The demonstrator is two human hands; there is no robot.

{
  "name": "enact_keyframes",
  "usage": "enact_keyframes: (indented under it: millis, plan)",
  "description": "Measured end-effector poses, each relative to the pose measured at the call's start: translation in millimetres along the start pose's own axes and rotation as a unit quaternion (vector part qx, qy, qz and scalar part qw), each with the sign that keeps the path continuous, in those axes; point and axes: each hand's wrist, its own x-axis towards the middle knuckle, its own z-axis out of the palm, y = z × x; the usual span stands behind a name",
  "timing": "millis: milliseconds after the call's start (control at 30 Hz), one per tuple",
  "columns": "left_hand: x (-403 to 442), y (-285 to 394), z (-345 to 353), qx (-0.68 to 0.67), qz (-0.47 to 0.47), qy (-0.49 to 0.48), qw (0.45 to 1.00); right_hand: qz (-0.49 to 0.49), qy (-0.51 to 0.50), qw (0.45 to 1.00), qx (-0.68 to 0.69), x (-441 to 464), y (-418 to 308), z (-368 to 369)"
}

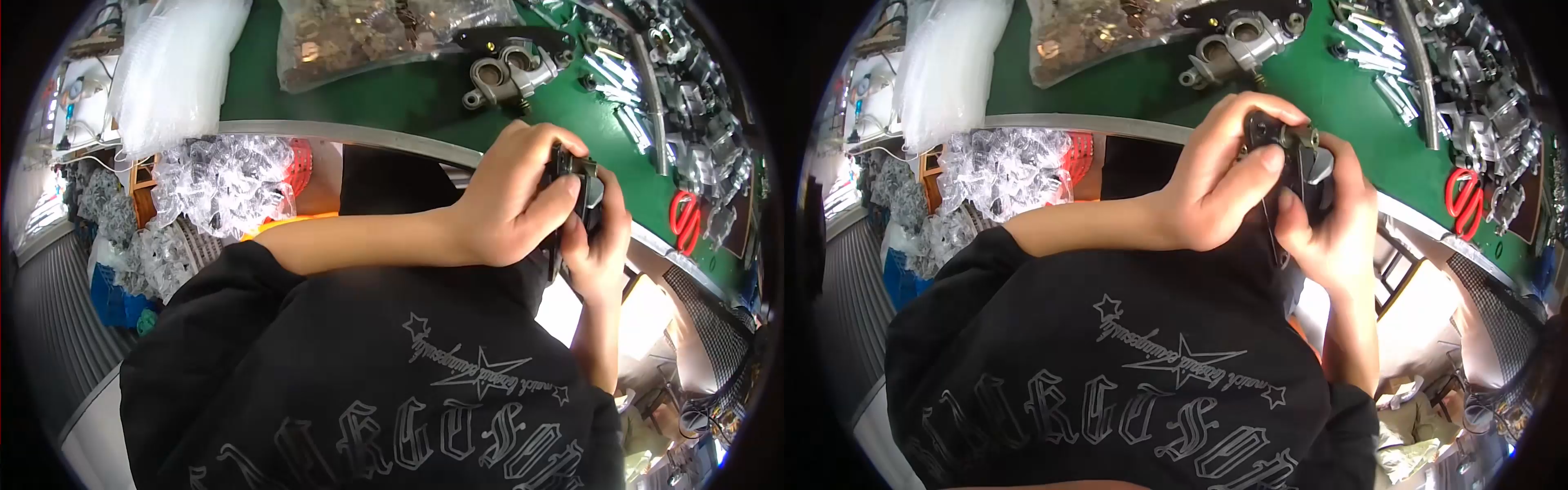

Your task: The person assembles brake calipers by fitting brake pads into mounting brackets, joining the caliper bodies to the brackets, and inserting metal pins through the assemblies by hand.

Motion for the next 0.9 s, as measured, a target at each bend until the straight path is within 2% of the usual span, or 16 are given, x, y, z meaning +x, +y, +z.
enact_keyframes:
  millis: [33, 167, 300, 467, 767, 833, 900]
  plan:
    - [-0.6, -3.8, 4.2, 0.042, 0.002, 0.022, 0.999, 0.01, -0.011, 1.0, 0.003, -0.3, 5.4, 1.6]
    - [6.3, -12.5, 4.8, 0.008, -0.041, 0.019, 0.999, 0.118, -0.033, 0.991, 0.045, 5.1, 2.2, 6.8]
    - [13.2, -20.9, 6.0, 0.009, -0.04, 0.025, 0.999, 0.159, -0.045, 0.983, 0.081, 16.7, 7.7, 6.5]
    - [20.4, -16.6, 3.1, 0.025, -0.045, 0.004, 0.999, 0.212, -0.013, 0.974, 0.074, 19.6, 1.3, 8.1]
    - [37.8, -14.5, 5.2, 0.043, -0.068, 0.004, 0.997, 0.219, 0.04, 0.954, 0.201, 16.9, 10.9, 7.3]
    - [38.7, -12.6, 6.2, 0.016, -0.103, 0.008, 0.994, 0.317, 0.013, 0.914, 0.251, 21.2, -7.0, -1.6]
    - [42.2, -8.9, 4.9, -0.027, -0.146, 0.009, 0.989, 0.347, 0.007, 0.904, 0.251, 21.9, -12.0, -3.6]
